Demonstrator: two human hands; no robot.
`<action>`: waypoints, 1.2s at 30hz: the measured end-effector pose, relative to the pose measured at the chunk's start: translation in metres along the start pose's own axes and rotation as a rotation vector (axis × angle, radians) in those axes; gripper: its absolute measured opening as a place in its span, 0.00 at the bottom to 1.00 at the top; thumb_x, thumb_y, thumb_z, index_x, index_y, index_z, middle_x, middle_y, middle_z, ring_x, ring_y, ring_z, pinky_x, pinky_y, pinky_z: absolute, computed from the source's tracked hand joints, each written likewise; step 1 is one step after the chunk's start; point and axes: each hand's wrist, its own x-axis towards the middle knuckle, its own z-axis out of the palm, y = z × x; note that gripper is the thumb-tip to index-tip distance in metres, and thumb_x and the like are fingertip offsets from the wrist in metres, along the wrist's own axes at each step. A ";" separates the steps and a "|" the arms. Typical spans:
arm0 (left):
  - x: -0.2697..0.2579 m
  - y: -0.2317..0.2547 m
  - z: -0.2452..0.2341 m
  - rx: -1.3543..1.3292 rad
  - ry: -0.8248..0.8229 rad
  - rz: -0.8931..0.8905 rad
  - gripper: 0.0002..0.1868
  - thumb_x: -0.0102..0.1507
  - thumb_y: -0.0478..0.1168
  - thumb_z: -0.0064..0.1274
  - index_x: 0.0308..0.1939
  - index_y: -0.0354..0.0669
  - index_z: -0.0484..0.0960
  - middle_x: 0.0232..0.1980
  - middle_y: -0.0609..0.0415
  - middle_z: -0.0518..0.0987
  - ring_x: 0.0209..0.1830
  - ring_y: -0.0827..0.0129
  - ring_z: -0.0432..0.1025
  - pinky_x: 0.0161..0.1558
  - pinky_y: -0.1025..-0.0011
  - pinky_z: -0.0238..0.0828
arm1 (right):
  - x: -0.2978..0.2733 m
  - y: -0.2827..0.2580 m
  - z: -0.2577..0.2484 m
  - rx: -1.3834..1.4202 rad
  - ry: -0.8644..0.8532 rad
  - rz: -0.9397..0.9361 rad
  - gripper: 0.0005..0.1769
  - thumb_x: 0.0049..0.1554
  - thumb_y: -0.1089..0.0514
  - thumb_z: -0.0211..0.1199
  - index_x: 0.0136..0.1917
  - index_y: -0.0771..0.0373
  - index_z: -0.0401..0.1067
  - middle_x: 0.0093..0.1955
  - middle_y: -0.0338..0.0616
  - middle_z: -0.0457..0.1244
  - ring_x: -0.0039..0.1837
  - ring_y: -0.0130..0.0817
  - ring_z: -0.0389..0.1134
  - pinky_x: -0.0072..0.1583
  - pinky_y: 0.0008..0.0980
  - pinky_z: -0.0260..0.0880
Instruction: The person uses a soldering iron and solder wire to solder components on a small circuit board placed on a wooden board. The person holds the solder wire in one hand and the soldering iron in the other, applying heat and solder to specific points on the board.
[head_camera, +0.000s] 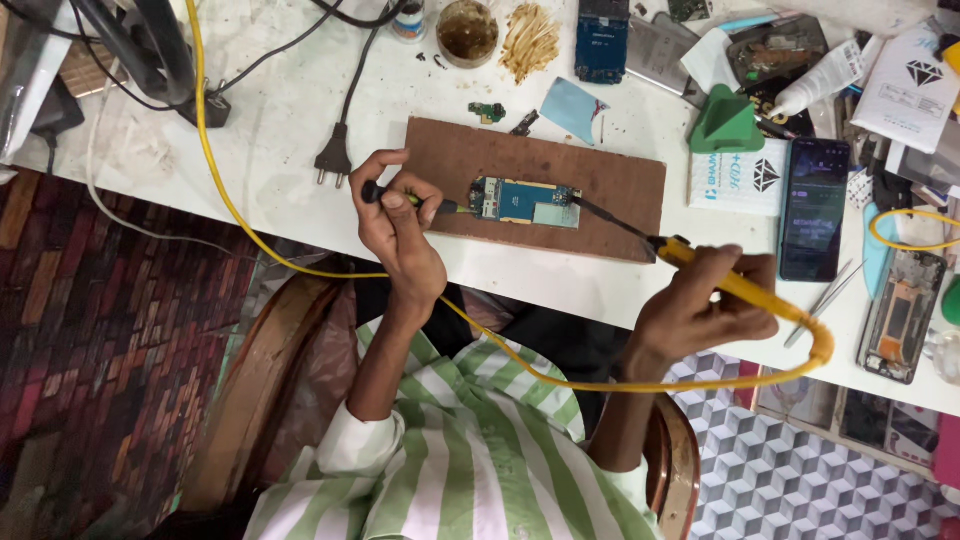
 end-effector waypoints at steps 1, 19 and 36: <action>0.000 0.000 0.000 -0.001 -0.005 -0.001 0.26 0.79 0.59 0.36 0.64 0.39 0.66 0.28 0.58 0.67 0.29 0.78 0.56 0.36 0.76 0.49 | 0.002 -0.001 0.003 -0.003 -0.002 -0.020 0.17 0.74 0.60 0.55 0.45 0.74 0.58 0.40 0.48 0.58 0.36 0.29 0.64 0.40 0.27 0.72; 0.000 -0.002 -0.003 -0.009 -0.034 0.011 0.25 0.80 0.57 0.34 0.65 0.39 0.66 0.27 0.58 0.67 0.27 0.79 0.56 0.33 0.77 0.49 | 0.057 -0.054 0.036 -0.556 -0.287 -0.594 0.11 0.71 0.56 0.58 0.54 0.63 0.59 0.45 0.44 0.62 0.48 0.41 0.53 0.59 0.39 0.51; 0.000 -0.001 -0.002 -0.009 -0.017 0.003 0.26 0.79 0.58 0.36 0.65 0.39 0.66 0.30 0.58 0.66 0.26 0.80 0.56 0.31 0.78 0.48 | 0.071 -0.015 0.033 -0.536 -0.290 -0.624 0.19 0.70 0.56 0.67 0.66 0.66 0.65 0.43 0.41 0.60 0.50 0.37 0.53 0.55 0.41 0.54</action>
